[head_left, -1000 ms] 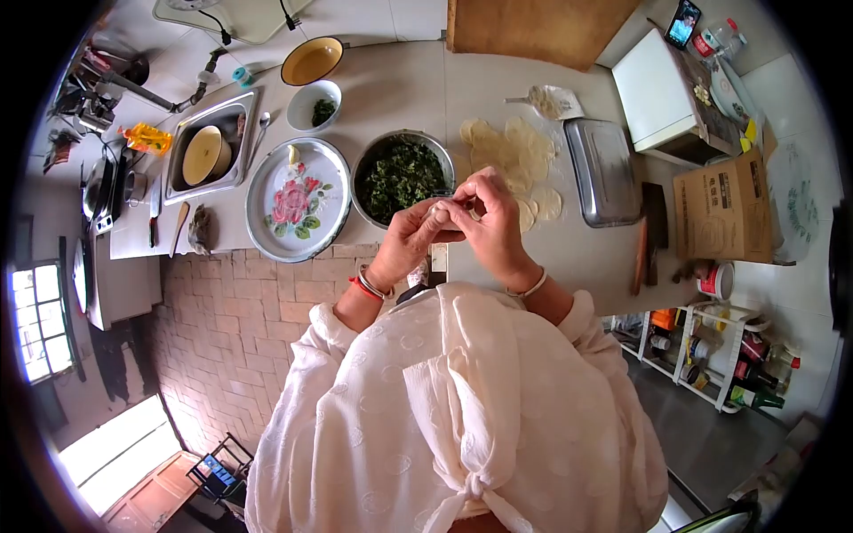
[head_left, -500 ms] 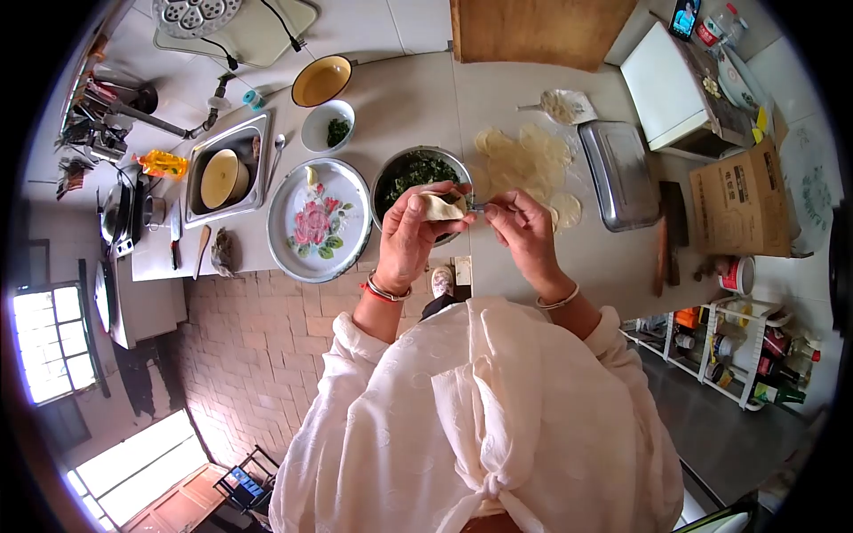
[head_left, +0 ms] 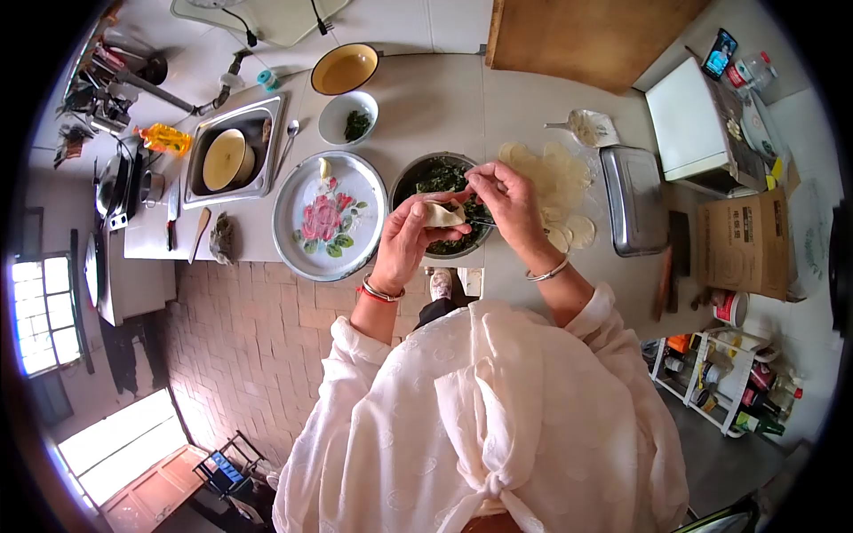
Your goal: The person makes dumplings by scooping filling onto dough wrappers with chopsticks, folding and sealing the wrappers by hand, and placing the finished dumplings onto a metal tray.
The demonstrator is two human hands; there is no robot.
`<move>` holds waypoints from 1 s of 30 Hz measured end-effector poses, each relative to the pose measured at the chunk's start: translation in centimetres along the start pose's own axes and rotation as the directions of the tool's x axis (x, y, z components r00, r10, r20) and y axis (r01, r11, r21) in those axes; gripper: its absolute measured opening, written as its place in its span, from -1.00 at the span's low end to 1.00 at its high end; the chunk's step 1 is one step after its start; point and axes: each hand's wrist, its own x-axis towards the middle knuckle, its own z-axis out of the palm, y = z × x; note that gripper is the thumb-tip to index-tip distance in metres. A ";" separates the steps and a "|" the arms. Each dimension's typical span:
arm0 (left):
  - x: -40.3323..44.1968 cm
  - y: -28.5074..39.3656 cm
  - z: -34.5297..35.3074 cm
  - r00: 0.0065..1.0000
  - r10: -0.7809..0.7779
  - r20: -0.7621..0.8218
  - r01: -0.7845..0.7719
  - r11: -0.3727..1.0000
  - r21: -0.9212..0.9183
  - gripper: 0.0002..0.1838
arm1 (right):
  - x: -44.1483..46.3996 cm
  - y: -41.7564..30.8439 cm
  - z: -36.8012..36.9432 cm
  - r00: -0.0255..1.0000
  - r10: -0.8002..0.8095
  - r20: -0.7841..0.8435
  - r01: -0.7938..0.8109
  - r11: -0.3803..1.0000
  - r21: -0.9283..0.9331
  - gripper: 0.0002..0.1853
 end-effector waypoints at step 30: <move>0.3 -1.1 2.2 0.981 0.172 -0.095 -0.173 0.985 -0.007 -0.60 | -5.6 -5.5 1.1 0.931 -0.361 -0.052 0.317 0.873 -0.371 -0.72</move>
